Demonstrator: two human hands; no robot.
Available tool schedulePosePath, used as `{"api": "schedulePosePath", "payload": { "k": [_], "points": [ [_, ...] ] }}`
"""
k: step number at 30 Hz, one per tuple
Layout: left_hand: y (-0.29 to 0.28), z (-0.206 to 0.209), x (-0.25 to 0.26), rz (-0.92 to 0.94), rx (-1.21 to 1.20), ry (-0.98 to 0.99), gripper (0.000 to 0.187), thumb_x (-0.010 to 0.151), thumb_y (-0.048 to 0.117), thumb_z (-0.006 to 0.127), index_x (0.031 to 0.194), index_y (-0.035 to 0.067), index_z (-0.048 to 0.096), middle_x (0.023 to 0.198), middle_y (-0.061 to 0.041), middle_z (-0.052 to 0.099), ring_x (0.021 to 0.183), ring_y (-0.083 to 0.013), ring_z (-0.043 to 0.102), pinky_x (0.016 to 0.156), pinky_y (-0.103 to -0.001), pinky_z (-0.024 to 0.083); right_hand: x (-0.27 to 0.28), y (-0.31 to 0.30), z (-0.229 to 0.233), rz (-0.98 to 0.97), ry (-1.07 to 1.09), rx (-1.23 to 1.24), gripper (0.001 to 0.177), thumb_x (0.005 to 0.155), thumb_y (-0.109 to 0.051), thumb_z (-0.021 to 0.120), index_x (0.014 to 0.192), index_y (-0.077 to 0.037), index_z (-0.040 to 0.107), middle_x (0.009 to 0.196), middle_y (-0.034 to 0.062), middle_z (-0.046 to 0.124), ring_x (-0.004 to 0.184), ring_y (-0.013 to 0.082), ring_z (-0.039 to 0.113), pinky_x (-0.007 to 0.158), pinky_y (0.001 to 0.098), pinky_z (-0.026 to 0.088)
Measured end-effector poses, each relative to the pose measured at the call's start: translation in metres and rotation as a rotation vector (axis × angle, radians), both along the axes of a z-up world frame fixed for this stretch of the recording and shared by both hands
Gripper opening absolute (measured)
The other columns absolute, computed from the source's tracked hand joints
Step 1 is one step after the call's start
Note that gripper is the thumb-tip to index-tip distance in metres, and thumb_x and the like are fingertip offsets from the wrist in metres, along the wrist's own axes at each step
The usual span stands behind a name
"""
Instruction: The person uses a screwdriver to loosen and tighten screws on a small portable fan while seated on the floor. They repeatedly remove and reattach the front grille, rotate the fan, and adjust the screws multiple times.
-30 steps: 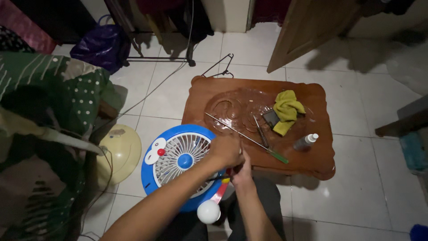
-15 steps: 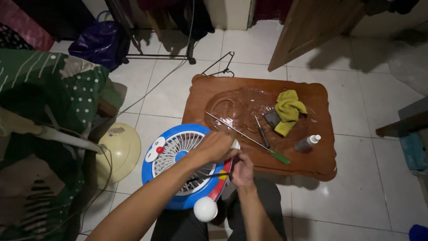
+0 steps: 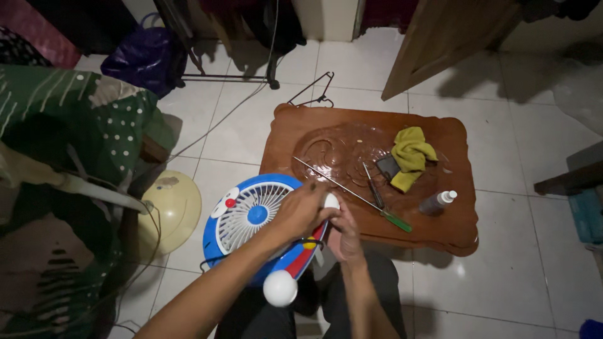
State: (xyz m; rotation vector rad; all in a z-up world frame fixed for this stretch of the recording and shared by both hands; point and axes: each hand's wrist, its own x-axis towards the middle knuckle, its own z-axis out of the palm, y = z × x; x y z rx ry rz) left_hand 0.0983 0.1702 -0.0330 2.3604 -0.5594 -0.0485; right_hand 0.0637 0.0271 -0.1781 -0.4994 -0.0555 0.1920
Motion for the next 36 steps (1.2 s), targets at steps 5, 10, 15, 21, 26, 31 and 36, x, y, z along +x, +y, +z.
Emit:
{"api": "schedulePosePath", "payload": {
  "k": [5, 10, 15, 21, 26, 31, 36],
  "points": [
    [0.016, -0.016, 0.000, 0.196, -0.189, 0.108, 0.035, 0.091, 0.024, 0.070, 0.122, 0.008, 0.071, 0.111, -0.018, 0.070, 0.099, -0.0352, 0.070, 0.087, -0.043, 0.056, 0.002, -0.002, 0.003, -0.048, 0.020, -0.085, 0.071, 0.079, -0.008, 0.071, 0.145, 0.000, 0.045, 0.136, 0.0124, 0.059, 0.129, 0.0256, 0.056, 0.116, 0.0403, 0.042],
    [0.083, -0.021, 0.009, 0.498, -0.072, -0.299, 0.029, 0.094, 0.018, 0.069, 0.120, 0.004, 0.068, 0.118, -0.020, 0.069, 0.114, -0.0384, 0.063, 0.100, -0.049, 0.050, 0.002, -0.006, -0.001, -0.058, -0.007, -0.143, 0.070, 0.079, -0.009, 0.074, 0.144, -0.001, 0.048, 0.131, 0.0146, 0.060, 0.126, 0.0274, 0.057, 0.115, 0.0411, 0.043],
    [0.170, -0.027, 0.016, 0.742, 0.273, 0.246, 0.071, 0.089, 0.052, 0.070, 0.138, 0.001, 0.057, 0.131, -0.031, 0.057, 0.121, -0.0452, 0.055, 0.099, -0.050, 0.044, 0.001, -0.007, -0.003, -0.034, 0.012, -0.109, 0.070, 0.079, -0.009, 0.074, 0.143, -0.001, 0.048, 0.130, 0.0141, 0.061, 0.124, 0.0275, 0.057, 0.112, 0.0425, 0.043],
    [0.185, -0.058, -0.003, 0.685, -0.292, 0.667, 0.072, 0.097, 0.061, 0.049, 0.127, -0.002, 0.067, 0.117, -0.021, 0.075, 0.107, -0.0245, 0.070, 0.094, -0.034, 0.053, 0.003, -0.001, 0.000, -0.051, 0.020, -0.115, 0.066, 0.082, -0.011, 0.071, 0.143, -0.001, 0.047, 0.132, 0.0139, 0.060, 0.126, 0.0280, 0.057, 0.114, 0.0437, 0.042],
    [0.183, -0.065, -0.011, 0.752, -0.271, 0.630, 0.069, 0.096, 0.058, 0.048, 0.128, 0.000, 0.067, 0.112, -0.019, 0.075, 0.095, -0.0239, 0.070, 0.087, -0.036, 0.054, 0.002, 0.000, 0.012, -0.073, 0.057, -0.138, 0.063, 0.088, -0.011, 0.064, 0.147, 0.001, 0.044, 0.136, 0.0159, 0.058, 0.130, 0.0292, 0.054, 0.117, 0.0444, 0.039],
    [0.186, -0.062, -0.017, 0.765, -0.281, 0.617, 0.070, 0.095, 0.057, 0.052, 0.126, -0.003, 0.068, 0.111, -0.022, 0.076, 0.096, -0.0260, 0.072, 0.086, -0.037, 0.056, -0.008, 0.000, 0.032, -0.033, 0.039, -0.138, 0.064, 0.092, -0.011, 0.061, 0.151, 0.000, 0.041, 0.142, 0.0169, 0.055, 0.134, 0.0287, 0.052, 0.118, 0.0443, 0.037],
    [0.188, -0.042, -0.022, 0.762, -0.081, 0.532, 0.074, 0.092, 0.061, 0.056, 0.124, -0.004, 0.072, 0.112, -0.025, 0.077, 0.103, -0.0307, 0.074, 0.092, -0.038, 0.055, -0.012, 0.003, 0.044, -0.029, 0.020, -0.159, 0.065, 0.094, -0.017, 0.063, 0.151, -0.003, 0.037, 0.143, 0.0184, 0.055, 0.133, 0.0299, 0.053, 0.117, 0.0446, 0.038]
  ]
}}
